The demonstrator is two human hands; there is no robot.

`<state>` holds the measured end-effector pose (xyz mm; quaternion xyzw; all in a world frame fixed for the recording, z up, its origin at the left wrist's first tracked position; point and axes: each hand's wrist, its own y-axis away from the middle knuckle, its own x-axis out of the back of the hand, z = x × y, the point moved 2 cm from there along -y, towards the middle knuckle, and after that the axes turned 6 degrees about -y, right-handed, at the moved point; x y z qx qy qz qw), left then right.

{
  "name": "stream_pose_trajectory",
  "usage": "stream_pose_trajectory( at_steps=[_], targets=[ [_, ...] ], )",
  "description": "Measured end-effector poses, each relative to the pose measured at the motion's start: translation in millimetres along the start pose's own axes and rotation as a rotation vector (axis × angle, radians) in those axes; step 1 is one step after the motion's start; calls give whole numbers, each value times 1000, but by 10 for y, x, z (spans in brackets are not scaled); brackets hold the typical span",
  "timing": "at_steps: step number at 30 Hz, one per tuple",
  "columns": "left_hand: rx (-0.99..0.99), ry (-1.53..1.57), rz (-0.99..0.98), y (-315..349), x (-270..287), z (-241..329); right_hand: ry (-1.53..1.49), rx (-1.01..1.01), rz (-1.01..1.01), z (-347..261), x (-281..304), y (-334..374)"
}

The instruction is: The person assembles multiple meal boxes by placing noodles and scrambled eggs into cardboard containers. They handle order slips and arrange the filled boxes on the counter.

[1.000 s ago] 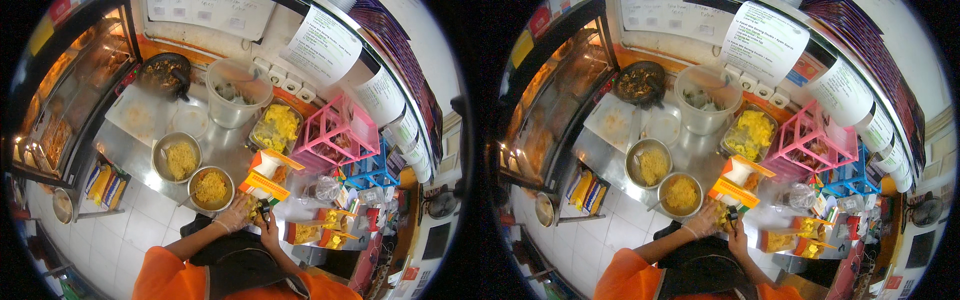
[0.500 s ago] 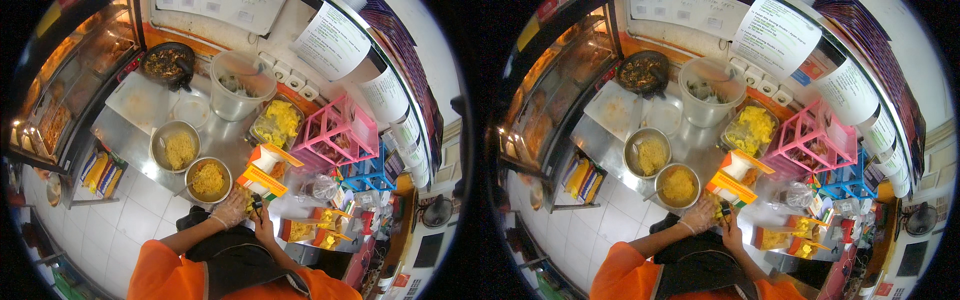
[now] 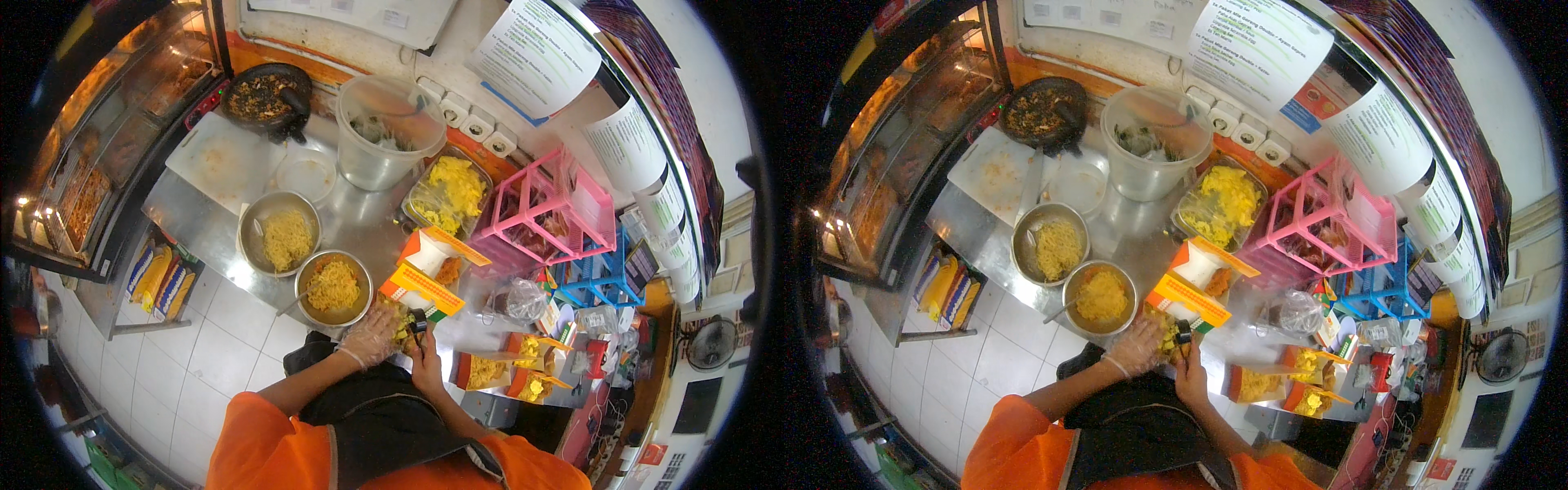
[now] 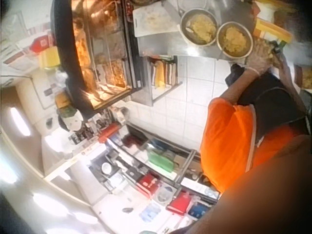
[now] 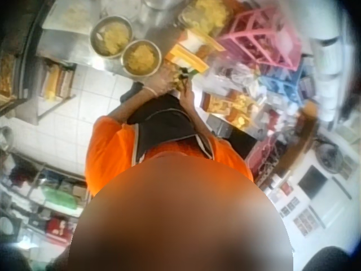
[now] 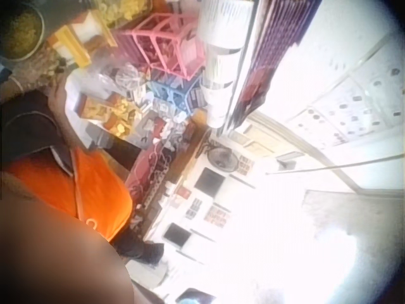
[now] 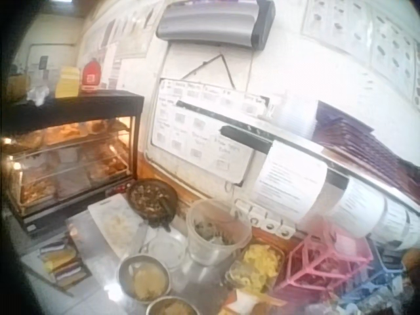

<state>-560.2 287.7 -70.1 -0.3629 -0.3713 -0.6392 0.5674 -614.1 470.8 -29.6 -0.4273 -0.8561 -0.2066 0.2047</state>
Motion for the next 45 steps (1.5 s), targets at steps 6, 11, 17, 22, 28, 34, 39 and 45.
stream_pose_trajectory(
  at_steps=[6, 11, 17, 22, 28, 34, 39, 45],
  targets=[
    [-4, -27, -9, 1, 99, 34, -585, -192, 48, 3, 17, -44],
    [22, -19, -46, -22, 119, 30, -919, -263, 138, -439, 410, -260],
    [25, 12, -206, 8, 434, 88, -742, -16, 279, -869, 1067, -1044],
    [50, 31, -236, 58, 568, 131, -536, 0, 242, -1006, 1454, -1905],
    [107, 166, -129, 122, 339, -24, -61, 83, 94, -702, 1606, -2662],
    [145, 200, -73, 163, 439, -28, 194, 28, -82, -386, 1394, -2996],
    [311, 290, -92, 159, 630, 118, 636, 78, -216, -459, 1127, -3326],
    [416, 373, -125, 229, 611, 69, -20, 411, 507, -602, 1387, -2670]
  ],
)
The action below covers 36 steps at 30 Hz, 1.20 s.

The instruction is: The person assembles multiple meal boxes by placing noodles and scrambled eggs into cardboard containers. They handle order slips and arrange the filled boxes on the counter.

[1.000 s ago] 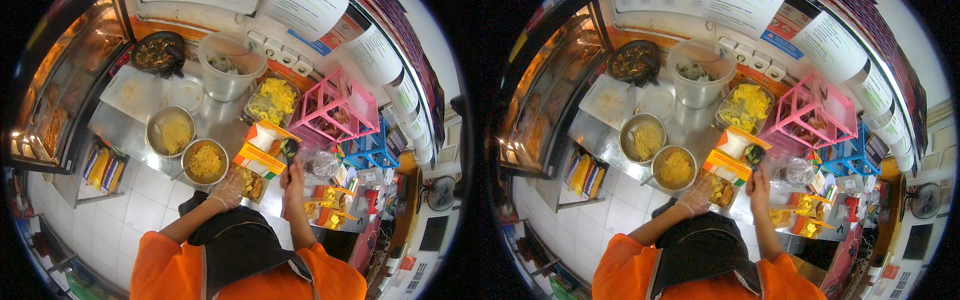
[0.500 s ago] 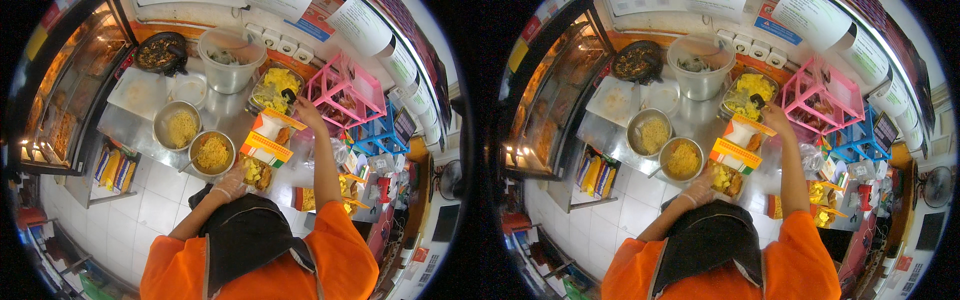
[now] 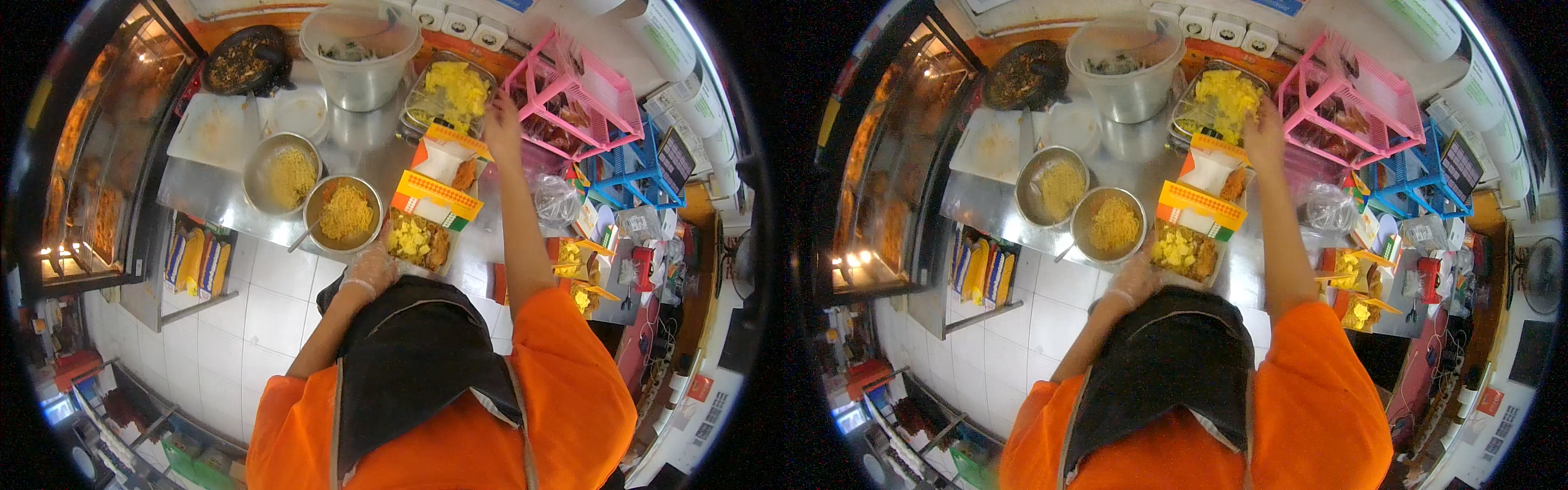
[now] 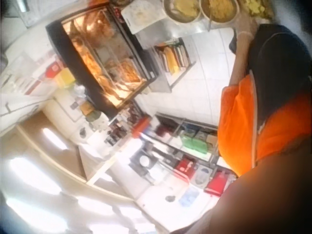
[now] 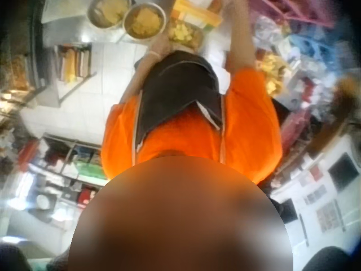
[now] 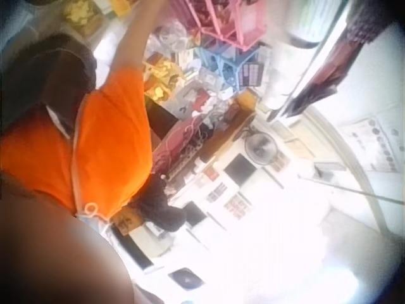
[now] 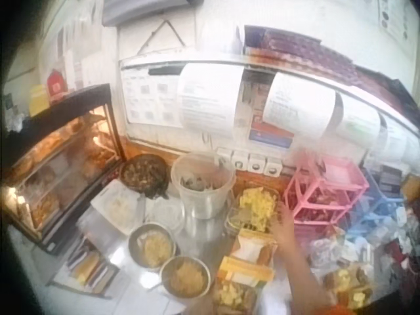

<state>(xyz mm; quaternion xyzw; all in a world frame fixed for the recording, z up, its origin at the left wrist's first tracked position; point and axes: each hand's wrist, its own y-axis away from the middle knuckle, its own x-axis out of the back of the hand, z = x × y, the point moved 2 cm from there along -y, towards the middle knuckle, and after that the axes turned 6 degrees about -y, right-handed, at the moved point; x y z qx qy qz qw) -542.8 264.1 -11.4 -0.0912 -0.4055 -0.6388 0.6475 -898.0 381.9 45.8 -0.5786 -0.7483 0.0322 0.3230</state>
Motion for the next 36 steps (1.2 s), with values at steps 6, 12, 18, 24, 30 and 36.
stream_pose_trajectory(
  at_steps=[6, 12, 18, 24, 30, 36],
  targets=[
    [33, 71, -12, -61, -60, -39, -58, -354, 203, -74, 354, 2186],
    [-185, 120, -62, -226, -389, 33, -61, -703, -231, 91, 503, 2911],
    [-459, -11, -152, -609, -920, 496, 243, -482, 55, -28, 806, 2691],
    [-530, 25, -239, -751, -1090, 939, 77, -187, -9, -640, 712, 2492],
    [-320, -30, -138, -22, -467, 247, -229, -433, -244, -362, -107, 2128],
    [331, 954, 13, 602, 81, -703, 149, -391, -274, 66, -658, 1832]
  ],
)
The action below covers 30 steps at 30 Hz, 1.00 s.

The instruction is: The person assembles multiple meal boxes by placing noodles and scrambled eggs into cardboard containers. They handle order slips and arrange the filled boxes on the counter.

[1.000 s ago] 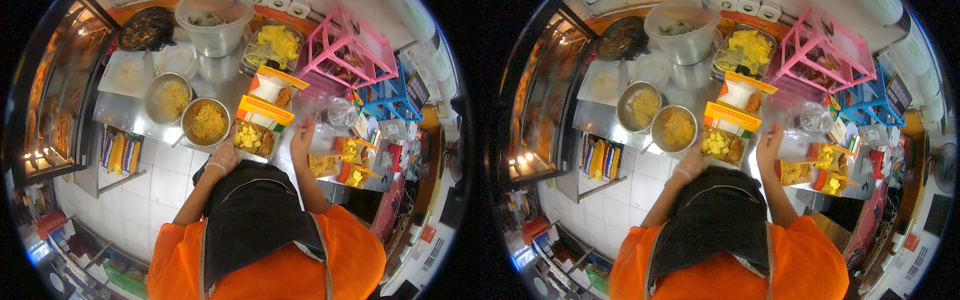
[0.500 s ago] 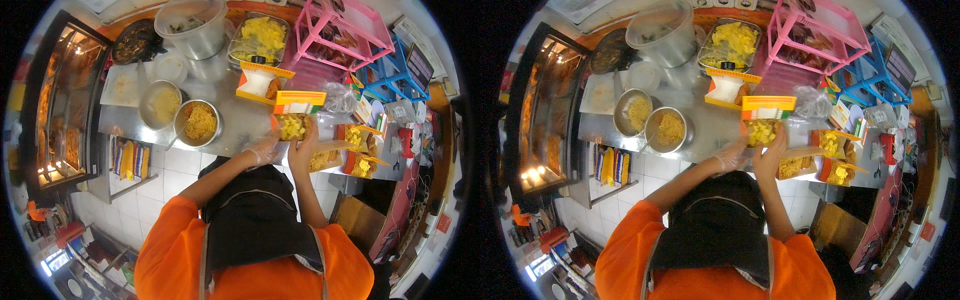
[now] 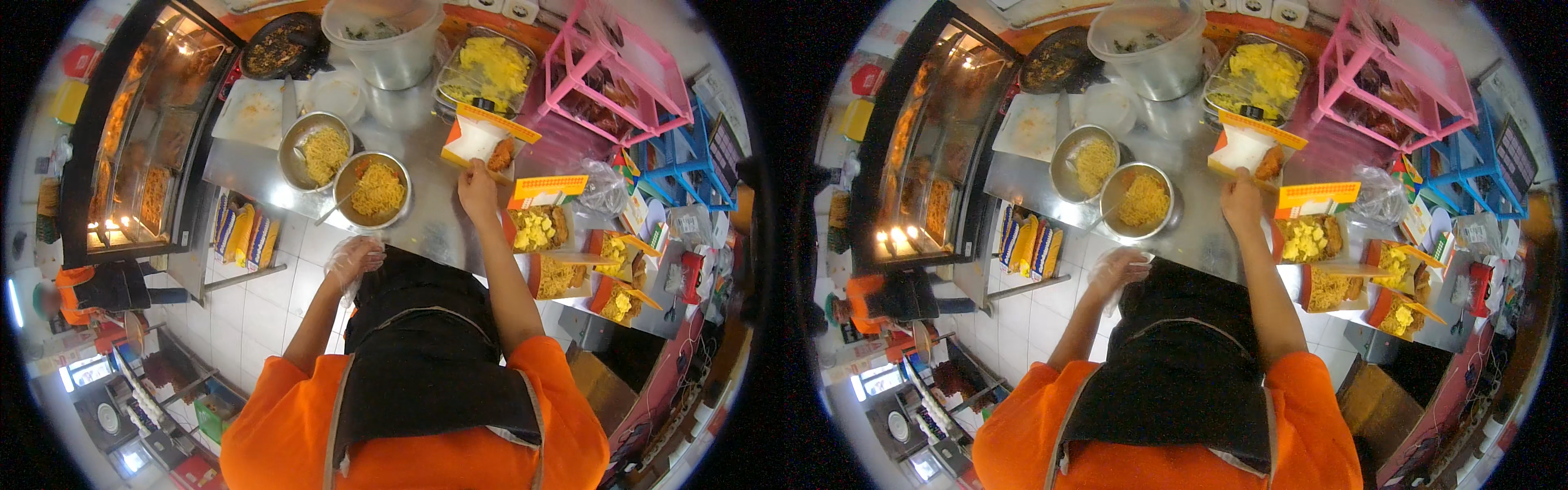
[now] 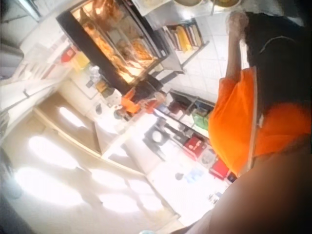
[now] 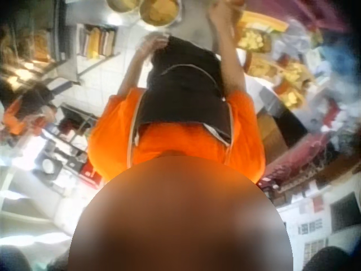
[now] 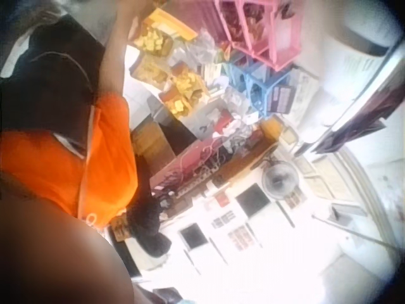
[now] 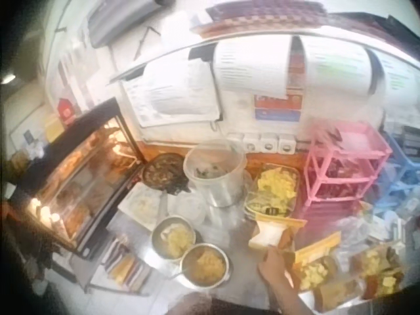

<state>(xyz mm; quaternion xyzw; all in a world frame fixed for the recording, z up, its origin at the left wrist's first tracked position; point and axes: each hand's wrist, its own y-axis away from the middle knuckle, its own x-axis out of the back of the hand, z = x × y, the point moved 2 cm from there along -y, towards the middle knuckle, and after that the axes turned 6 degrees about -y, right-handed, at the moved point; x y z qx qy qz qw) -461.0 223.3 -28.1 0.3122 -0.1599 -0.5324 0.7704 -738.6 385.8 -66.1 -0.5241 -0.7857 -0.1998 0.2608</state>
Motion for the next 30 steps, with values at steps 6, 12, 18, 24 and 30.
stream_pose_trajectory(
  at_steps=[6, 12, 18, 24, 30],
  targets=[
    [107, 151, 331, -428, 290, -12, -17, 3, -78, -154, -196, 487],
    [96, -321, 308, -526, 575, 110, -137, 115, -144, -877, -237, 953],
    [-123, -1053, 293, -299, 789, 556, 67, 344, -442, -1608, -954, 831],
    [-173, -912, 312, -98, 811, 758, 63, 338, -532, -1765, -831, 833],
    [-49, -830, 361, 51, 648, 1091, -549, 150, -456, -1543, 13, 1054]
  ],
)
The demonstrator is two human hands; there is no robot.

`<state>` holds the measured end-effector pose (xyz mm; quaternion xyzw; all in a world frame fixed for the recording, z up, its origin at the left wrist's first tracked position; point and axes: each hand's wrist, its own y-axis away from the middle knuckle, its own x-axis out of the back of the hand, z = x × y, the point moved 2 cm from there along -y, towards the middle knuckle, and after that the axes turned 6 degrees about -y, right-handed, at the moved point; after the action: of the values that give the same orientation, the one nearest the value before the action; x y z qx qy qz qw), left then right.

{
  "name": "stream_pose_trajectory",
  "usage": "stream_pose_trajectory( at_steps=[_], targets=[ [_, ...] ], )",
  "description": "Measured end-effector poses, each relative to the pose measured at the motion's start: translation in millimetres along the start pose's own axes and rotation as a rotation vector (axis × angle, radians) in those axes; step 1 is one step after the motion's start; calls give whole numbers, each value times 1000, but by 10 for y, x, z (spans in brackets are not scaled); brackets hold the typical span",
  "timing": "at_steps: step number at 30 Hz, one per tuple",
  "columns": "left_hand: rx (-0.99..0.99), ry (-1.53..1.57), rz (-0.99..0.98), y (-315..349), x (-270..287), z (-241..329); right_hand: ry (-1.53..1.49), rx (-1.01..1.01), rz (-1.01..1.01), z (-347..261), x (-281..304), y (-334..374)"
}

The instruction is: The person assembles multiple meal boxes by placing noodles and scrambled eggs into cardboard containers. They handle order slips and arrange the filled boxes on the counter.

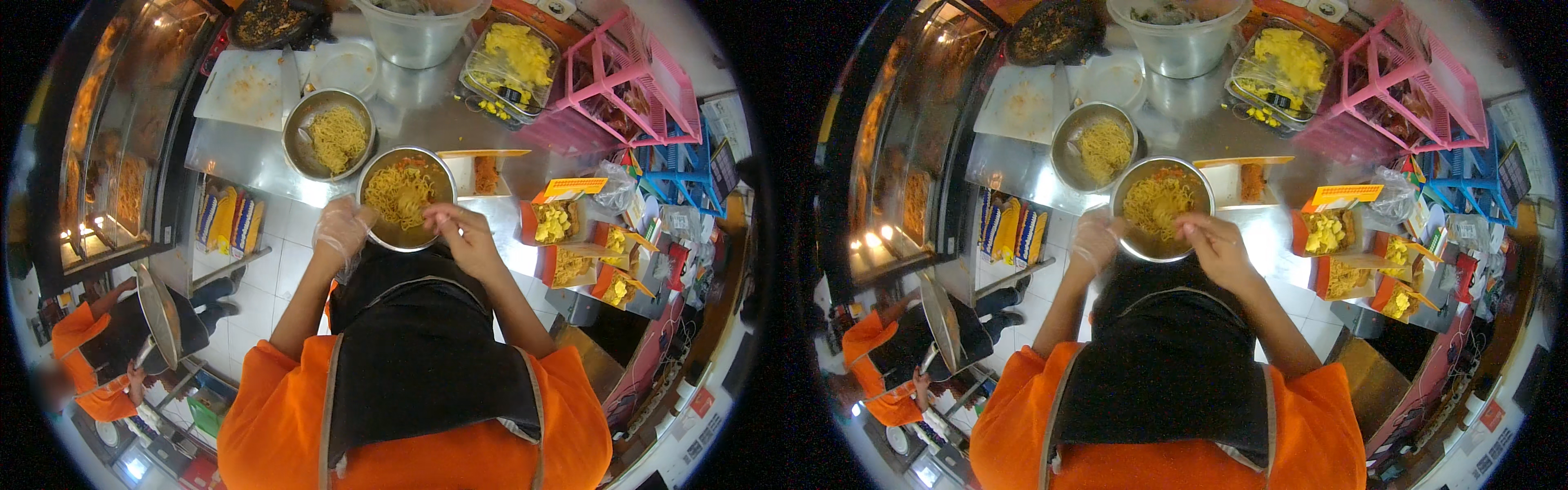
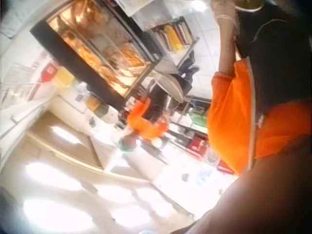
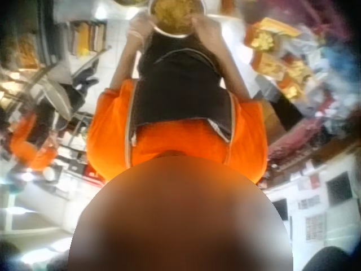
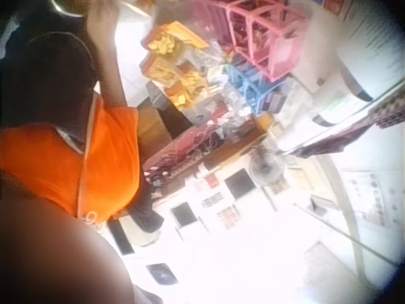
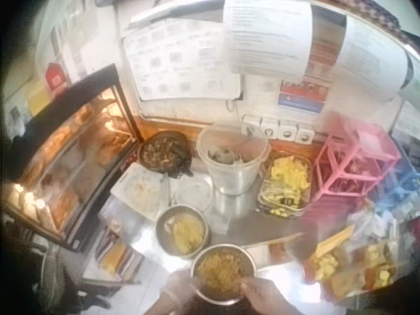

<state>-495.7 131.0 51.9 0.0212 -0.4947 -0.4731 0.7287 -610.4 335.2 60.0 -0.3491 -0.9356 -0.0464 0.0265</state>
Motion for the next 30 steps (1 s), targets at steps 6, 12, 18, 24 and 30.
stream_pose_trajectory(
  at_steps=[6, 12, 18, 24, 30],
  targets=[
    [-98, -32, 7, 176, -122, 296, 164, 30, -117, 69, 352, 26],
    [-262, -219, 15, 202, -339, 394, 12, 152, -185, 164, 561, 232],
    [-727, -859, -28, 210, -380, 601, 166, 170, -233, 425, 704, 260],
    [-611, -982, -81, 70, -148, 962, 293, 435, -146, 514, 668, 149],
    [-524, -1142, -309, -269, 20, 1354, 218, 495, -14, 703, 730, -83]
  ],
)
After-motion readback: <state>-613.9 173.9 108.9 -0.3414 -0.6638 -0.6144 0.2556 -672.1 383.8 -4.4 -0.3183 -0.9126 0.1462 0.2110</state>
